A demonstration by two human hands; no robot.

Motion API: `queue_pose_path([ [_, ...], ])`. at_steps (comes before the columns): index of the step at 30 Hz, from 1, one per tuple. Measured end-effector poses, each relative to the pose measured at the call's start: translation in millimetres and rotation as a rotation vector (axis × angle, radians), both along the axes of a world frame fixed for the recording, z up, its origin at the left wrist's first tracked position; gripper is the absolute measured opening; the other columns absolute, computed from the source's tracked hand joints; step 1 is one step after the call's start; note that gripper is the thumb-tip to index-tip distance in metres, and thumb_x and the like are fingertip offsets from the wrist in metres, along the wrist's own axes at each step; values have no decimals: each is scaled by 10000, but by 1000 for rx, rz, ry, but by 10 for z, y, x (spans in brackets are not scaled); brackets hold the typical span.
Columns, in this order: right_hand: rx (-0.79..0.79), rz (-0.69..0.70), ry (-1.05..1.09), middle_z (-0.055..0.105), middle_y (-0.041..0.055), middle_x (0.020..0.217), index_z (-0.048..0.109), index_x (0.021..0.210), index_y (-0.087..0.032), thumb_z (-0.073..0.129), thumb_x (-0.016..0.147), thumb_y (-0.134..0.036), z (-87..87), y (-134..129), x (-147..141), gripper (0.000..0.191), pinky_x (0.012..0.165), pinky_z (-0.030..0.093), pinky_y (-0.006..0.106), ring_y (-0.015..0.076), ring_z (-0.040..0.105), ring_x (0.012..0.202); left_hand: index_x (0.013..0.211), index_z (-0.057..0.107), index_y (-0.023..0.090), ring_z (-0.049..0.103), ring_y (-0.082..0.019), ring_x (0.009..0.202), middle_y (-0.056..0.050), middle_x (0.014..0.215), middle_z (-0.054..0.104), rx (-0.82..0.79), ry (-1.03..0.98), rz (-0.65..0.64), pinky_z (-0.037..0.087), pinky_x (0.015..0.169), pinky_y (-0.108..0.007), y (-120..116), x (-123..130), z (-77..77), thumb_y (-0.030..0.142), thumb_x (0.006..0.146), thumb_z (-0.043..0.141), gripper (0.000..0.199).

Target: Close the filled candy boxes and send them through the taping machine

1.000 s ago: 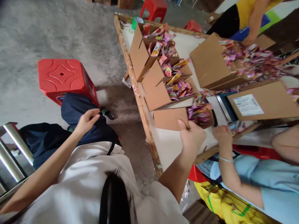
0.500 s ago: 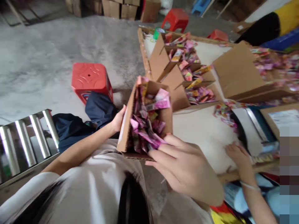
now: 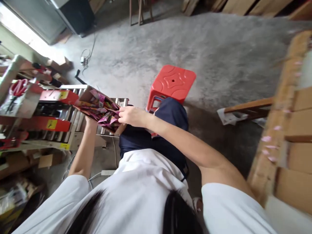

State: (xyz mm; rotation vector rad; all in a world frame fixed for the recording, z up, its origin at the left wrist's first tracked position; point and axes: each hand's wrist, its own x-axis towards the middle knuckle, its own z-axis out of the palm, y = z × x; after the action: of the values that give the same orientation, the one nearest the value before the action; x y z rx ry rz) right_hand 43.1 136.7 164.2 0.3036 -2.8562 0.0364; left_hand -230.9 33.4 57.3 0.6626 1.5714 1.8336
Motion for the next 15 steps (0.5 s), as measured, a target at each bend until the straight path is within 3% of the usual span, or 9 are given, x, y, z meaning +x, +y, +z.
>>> queue_pose_path([
  [3, 24, 56, 34, 614, 40, 827, 660, 836, -176, 484, 998, -168, -193, 186, -448, 239, 984, 451, 378, 185, 543, 924, 1071, 716, 203, 629, -269, 1165, -79, 1146, 709, 78, 46, 202, 525, 1002, -407, -269, -320, 32, 597, 807, 608, 486],
  [7, -79, 51, 148, 597, 72, 1043, 639, 1053, -177, 556, 981, -313, -264, 192, -523, 175, 1111, 376, 515, 219, 555, 1053, 1095, 737, 207, 678, -210, 996, -70, 1052, 719, 166, 172, 175, 547, 895, -322, -463, -462, 235, 564, 789, 678, 473],
  [11, -355, -40, 82, 606, 135, 1093, 610, 1046, -139, 597, 874, -656, -153, -70, -557, 545, 993, 471, 488, 280, 581, 1057, 1073, 751, 242, 670, -147, 861, -28, 944, 710, 143, 266, 146, 532, 819, -251, -467, -434, 348, 422, 745, 798, 377],
  [15, -404, -237, -246, 702, 99, 1012, 678, 1054, -172, 459, 989, -545, -96, -280, -1007, 437, 833, 515, 397, 264, 668, 920, 1021, 758, 247, 651, -142, 805, -23, 931, 700, 94, 379, 124, 529, 761, -257, -497, -421, 393, 422, 760, 790, 316],
])
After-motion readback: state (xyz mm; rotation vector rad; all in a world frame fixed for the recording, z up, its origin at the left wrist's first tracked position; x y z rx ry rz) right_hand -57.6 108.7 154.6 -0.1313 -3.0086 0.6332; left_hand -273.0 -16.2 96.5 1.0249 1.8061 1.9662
